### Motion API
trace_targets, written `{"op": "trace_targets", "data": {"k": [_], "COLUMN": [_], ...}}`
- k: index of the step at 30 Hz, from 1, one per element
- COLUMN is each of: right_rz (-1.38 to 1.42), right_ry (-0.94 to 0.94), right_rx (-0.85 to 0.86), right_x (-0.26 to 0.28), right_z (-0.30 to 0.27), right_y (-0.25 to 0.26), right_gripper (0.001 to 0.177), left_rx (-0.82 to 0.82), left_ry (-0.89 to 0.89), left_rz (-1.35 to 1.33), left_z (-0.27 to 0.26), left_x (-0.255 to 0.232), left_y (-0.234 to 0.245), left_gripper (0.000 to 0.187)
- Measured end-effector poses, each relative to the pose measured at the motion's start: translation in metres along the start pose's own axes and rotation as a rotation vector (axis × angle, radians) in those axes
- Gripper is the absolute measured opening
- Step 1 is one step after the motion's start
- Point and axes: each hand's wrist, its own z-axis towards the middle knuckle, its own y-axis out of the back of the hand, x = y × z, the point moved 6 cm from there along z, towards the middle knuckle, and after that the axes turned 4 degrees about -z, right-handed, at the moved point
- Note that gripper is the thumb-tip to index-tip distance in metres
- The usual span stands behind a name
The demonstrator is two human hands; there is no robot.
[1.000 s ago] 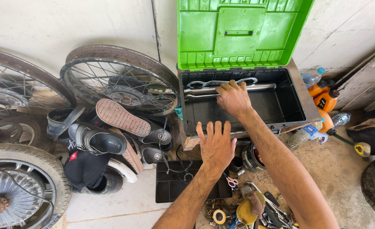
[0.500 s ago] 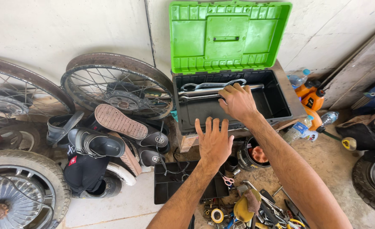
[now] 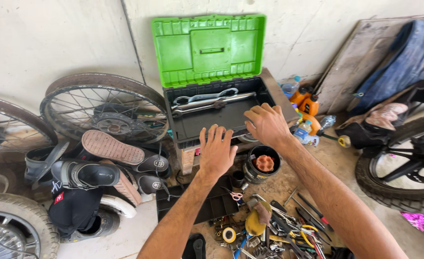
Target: The person cleans a wrench and a plastic tool tray using a brush, organizing various tools and components on the floor next to motorcycles.
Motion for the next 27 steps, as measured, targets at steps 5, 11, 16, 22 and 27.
{"op": "trace_targets", "data": {"k": [5,11,16,22,27], "right_rz": [-0.027,-0.076,-0.046,-0.021,-0.034], "right_ry": [-0.029,-0.043,-0.083,-0.124,-0.156], "right_rx": [0.069,0.099,0.085,0.123,0.18], "right_x": [-0.001,0.003,0.008,0.019,0.024], "right_z": [-0.037,-0.083,-0.117,-0.166,-0.215], "right_y": [0.032,0.064,0.095,0.127,0.139], "right_gripper": [0.026,0.026,0.029,0.035,0.035], "left_rx": [0.054,0.229,0.372,0.362,0.489], "left_ry": [-0.053,-0.078,-0.093,-0.189,-0.245], "left_rz": [-0.068,-0.142,-0.212,-0.313,-0.309], "left_z": [-0.004,-0.018,-0.026,-0.046,-0.067], "left_x": [-0.016,-0.035,-0.061,-0.099,-0.133], "left_y": [0.001,-0.011,-0.008,-0.004,-0.008], "left_gripper": [0.047,0.033,0.025,0.024,0.025]}}
